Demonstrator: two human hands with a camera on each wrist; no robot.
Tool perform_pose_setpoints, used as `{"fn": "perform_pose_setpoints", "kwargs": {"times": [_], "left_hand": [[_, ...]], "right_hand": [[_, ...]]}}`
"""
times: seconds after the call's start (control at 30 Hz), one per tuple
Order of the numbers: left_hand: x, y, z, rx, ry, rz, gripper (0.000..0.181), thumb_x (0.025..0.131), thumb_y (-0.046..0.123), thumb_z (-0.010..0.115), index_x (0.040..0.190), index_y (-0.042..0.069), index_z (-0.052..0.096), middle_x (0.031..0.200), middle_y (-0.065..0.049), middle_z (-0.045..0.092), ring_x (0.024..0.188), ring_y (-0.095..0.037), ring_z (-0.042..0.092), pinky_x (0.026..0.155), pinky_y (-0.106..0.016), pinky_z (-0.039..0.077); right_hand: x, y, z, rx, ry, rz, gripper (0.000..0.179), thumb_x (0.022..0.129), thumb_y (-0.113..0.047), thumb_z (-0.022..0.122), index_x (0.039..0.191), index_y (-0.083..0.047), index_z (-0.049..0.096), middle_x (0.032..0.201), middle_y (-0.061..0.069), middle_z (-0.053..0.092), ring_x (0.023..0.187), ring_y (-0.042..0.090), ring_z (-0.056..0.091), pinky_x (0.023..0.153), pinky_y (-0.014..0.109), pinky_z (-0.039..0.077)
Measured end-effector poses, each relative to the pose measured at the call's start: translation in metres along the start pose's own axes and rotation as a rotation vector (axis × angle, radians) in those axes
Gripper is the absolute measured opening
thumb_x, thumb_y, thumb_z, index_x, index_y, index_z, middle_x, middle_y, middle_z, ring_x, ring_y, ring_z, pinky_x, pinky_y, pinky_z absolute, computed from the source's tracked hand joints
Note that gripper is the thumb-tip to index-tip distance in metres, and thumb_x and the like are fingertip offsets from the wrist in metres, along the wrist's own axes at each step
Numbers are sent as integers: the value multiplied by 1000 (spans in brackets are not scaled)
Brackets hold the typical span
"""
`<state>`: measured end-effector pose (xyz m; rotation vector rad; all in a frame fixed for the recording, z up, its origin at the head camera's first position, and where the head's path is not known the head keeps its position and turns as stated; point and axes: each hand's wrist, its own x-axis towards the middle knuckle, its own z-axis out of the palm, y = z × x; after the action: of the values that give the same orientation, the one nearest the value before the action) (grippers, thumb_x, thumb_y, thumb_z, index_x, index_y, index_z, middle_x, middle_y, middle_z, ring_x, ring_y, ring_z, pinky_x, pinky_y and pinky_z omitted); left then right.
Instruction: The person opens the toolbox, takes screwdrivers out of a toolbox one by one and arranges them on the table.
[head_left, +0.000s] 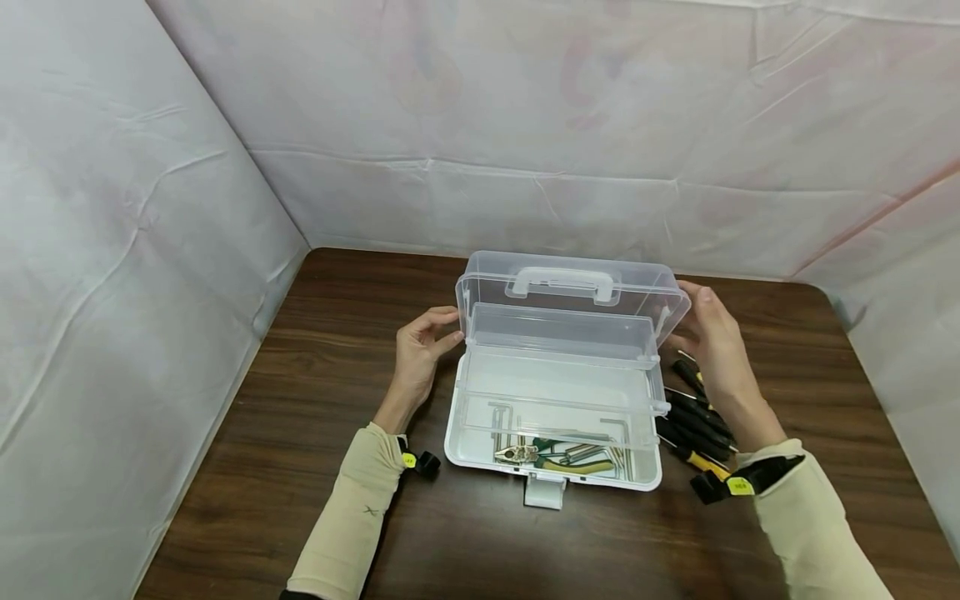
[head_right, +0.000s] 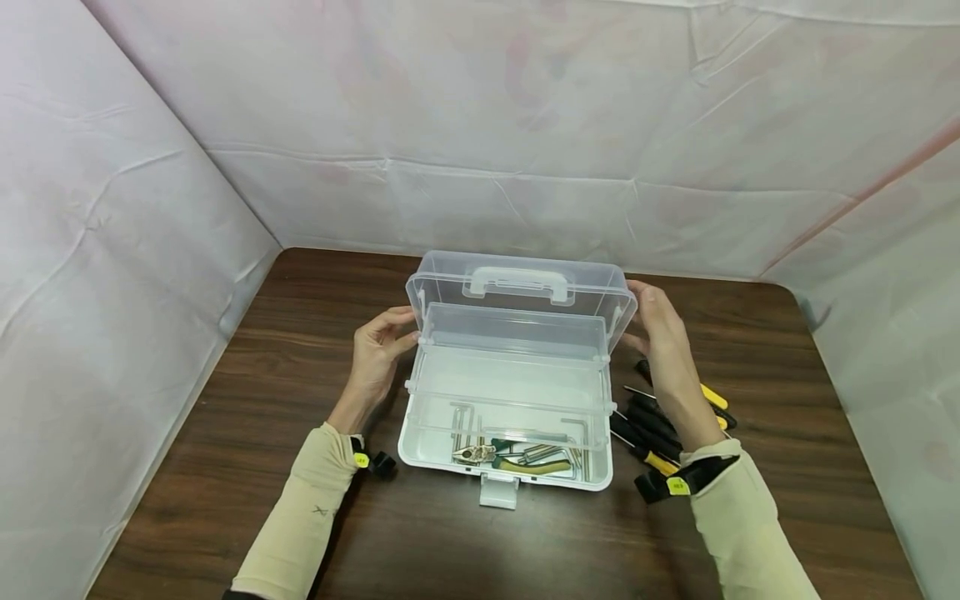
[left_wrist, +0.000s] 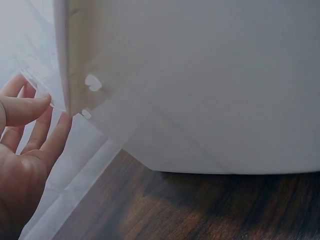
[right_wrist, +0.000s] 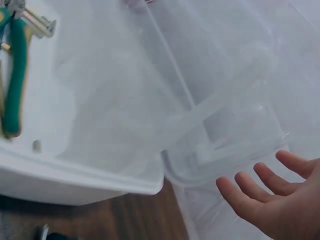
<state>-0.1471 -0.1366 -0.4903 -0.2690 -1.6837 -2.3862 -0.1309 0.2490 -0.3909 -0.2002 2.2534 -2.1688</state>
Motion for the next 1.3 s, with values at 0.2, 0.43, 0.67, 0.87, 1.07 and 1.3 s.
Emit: {"fn": "perform_pose_setpoints", "kwargs": {"times": [0.2, 0.43, 0.67, 0.87, 1.07, 1.3], "left_hand": [[-1, 0, 2, -12, 7, 7, 34, 82, -27, 68, 107, -6, 77, 113, 3, 75, 112, -13, 69, 94, -28, 58], [-3, 6, 7, 44, 5, -37, 23, 91, -17, 66, 113, -12, 69, 118, 1, 71, 115, -13, 67, 101, -29, 55], [4, 31, 17, 97, -63, -167, 37, 108, 10, 50, 144, 6, 55, 140, -7, 60, 131, -23, 59, 106, -44, 55], [20, 68, 31, 274, -117, -355, 58, 111, 49, 33, 163, 23, 33, 163, -11, 40, 146, -37, 44, 112, -66, 43], [34, 95, 44, 363, -150, -407, 64, 108, 58, 30, 163, 24, 34, 162, -12, 42, 141, -41, 48, 109, -68, 44], [39, 103, 50, 418, -141, -444, 62, 108, 55, 40, 154, 14, 45, 159, -13, 43, 140, -42, 48, 108, -66, 46]], "right_hand": [[5, -9, 2, -36, 21, 41, 50, 112, -47, 39, 144, -12, 54, 132, -7, 58, 122, 8, 60, 88, 16, 55], [5, -11, 2, -88, 37, 62, 44, 112, -44, 42, 141, -14, 54, 130, -8, 56, 121, 10, 57, 86, 16, 55], [2, -10, 2, -60, 52, 52, 41, 111, -42, 43, 139, -14, 54, 127, -5, 57, 119, 10, 58, 85, 15, 56], [2, -9, 3, -56, 60, 39, 41, 111, -41, 44, 139, -13, 54, 128, -6, 58, 119, 10, 58, 85, 15, 56], [1, -9, 4, -100, 54, 42, 42, 111, -42, 43, 141, -14, 53, 133, -9, 55, 119, 11, 59, 85, 15, 55], [0, -10, 7, -145, 51, 48, 45, 112, -43, 42, 143, -14, 52, 132, -10, 56, 118, 11, 60, 83, 17, 56]]}}
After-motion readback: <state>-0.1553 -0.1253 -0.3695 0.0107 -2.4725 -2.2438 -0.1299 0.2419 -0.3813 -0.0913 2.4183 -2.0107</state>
